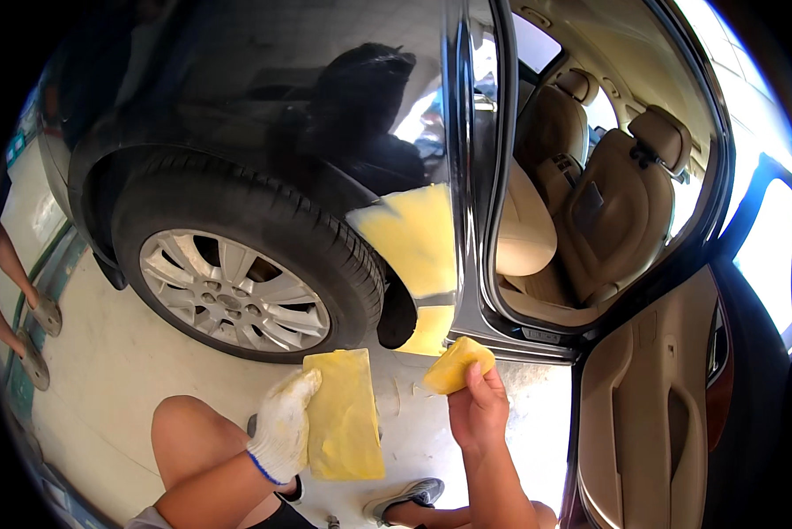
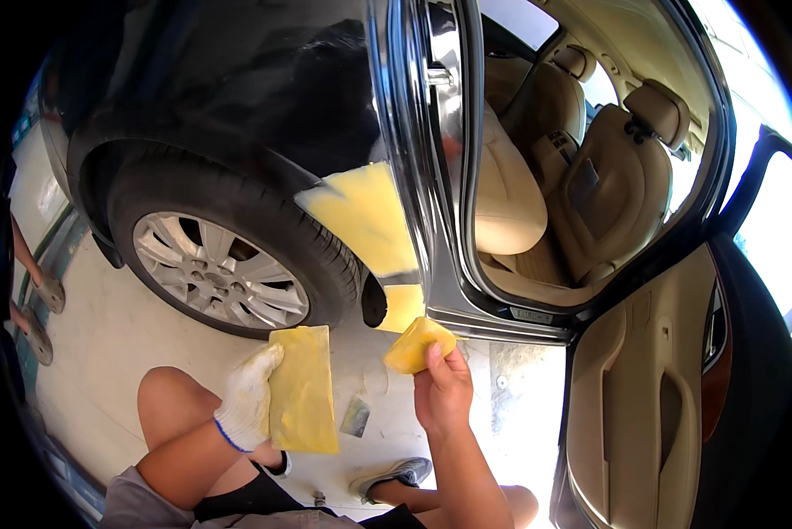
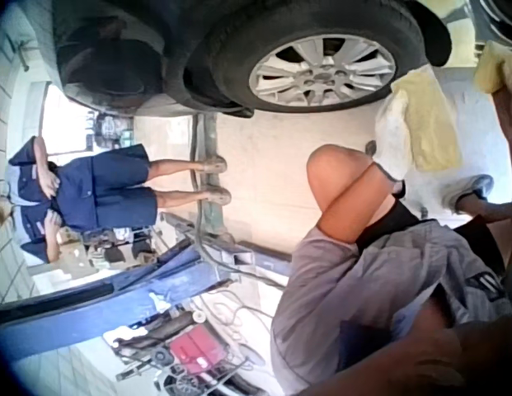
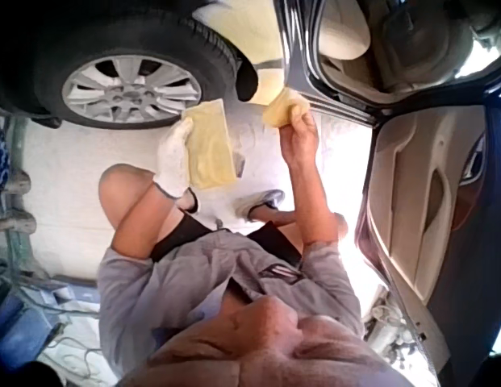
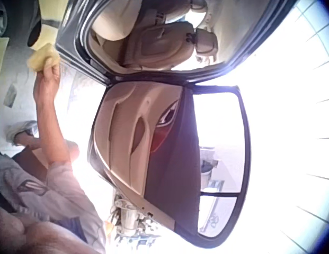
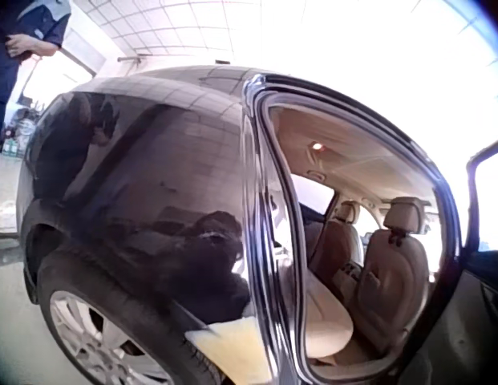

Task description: The person applies yellow body filler to the side of a black car using a yellow sponge. They work on the lower side panel and the area around the rear wheel arch, smoothing the filler into the surface.

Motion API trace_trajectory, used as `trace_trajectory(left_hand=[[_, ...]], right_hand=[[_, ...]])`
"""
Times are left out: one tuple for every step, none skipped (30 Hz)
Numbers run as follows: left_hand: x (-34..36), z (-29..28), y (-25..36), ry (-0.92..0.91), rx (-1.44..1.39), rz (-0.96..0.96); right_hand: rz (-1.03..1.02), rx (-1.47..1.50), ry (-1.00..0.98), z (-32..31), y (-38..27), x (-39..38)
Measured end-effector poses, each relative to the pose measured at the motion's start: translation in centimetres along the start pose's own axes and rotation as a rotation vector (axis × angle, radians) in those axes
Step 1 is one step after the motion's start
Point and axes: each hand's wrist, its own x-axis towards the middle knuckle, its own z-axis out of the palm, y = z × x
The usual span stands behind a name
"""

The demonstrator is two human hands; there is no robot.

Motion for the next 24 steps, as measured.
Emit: trace_trajectory(left_hand=[[0.3,-0.2,-0.3,0.006,-0.055,-0.045],[0.6,-0.2,-0.7,0.013,-0.111,-0.088],[1.1,-0.3,-1.1,0.020,-0.172,-0.129],[1.7,-0.7,-1.6,-0.015,-0.219,-0.164],[1.8,-0.5,-1.8,-0.037,-0.248,-0.181],[1.9,-0.1,-2.1,-0.058,-0.278,-0.197],[1.9,0.3,-2.2,-0.079,-0.308,-0.208],[1.8,1.0,-2.3,-0.059,-0.297,-0.212],[1.7,1.0,-2.3,-0.068,-0.300,-0.221],[1.8,0.9,-2.4,-0.078,-0.302,-0.232],[1.8,0.8,-2.4,-0.087,-0.304,-0.244],[1.7,1.0,-2.5,-0.059,-0.274,-0.238],[1.7,1.2,-2.5,-0.032,-0.243,-0.234],[1.7,1.2,-2.6,-0.005,-0.213,-0.230],[1.7,1.2,-2.7,-0.004,-0.194,-0.213],[1.7,1.1,-2.9,-0.002,-0.176,-0.196],[1.7,1.0,-3.0,-0.002,-0.157,-0.180],[1.6,1.0,-2.8,-0.007,-0.172,-0.179],[1.4,1.0,-2.6,-0.012,-0.186,-0.179],[1.3,0.9,-2.4,-0.017,-0.201,-0.177],[1.4,0.7,-2.4,-0.005,-0.222,-0.191],[1.5,0.7,-2.4,0.002,-0.238,-0.205],[1.6,0.7,-2.4,0.010,-0.255,-0.219],[1.6,0.6,-2.3,-0.009,-0.267,-0.230]], right_hand=[[-0.013,0.024,-0.012,0.3,0.4,-0.5],[-0.024,0.047,-0.026,0.9,0.7,-1.1],[-0.034,0.069,-0.042,1.5,1.0,-1.7],[-0.091,0.081,-0.074,2.0,1.6,-2.3],[-0.135,0.011,-0.116,1.7,2.3,-2.8],[-0.179,-0.058,-0.158,1.2,3.1,-3.4],[-0.222,-0.125,-0.204,0.9,3.9,-3.9],[-0.362,-0.312,-0.292,0.5,4.2,-4.4],[-0.401,-0.314,-0.345,0.9,4.5,-4.6],[-0.441,-0.317,-0.396,1.4,4.7,-4.9],[-0.481,-0.320,-0.445,1.8,4.7,-5.2],[-0.461,-0.392,-0.450,1.9,4.3,-5.1],[-0.430,-0.466,-0.446,1.5,4.4,-5.1],[-0.398,-0.540,-0.441,0.7,4.8,-4.9],[-0.368,-0.615,-0.436,-0.1,5.1,-4.6],[-0.359,-0.760,-0.395,-0.9,5.4,-4.2],[-0.348,-0.744,-0.346,-1.5,5.6,-4.6],[-0.333,-0.725,-0.304,-1.3,5.5,-4.8],[-0.317,-0.706,-0.262,-1.1,5.4,-5.0],[-0.355,-0.672,-0.241,-0.7,5.1,-5.3],[-0.397,-0.568,-0.242,0.2,4.9,-5.7],[-0.444,-0.464,-0.240,1.4,4.9,-6.0],[-0.490,-0.358,-0.238,2.3,5.2,-6.3],[-0.506,-0.313,-0.296,2.9,5.6,-6.5]])
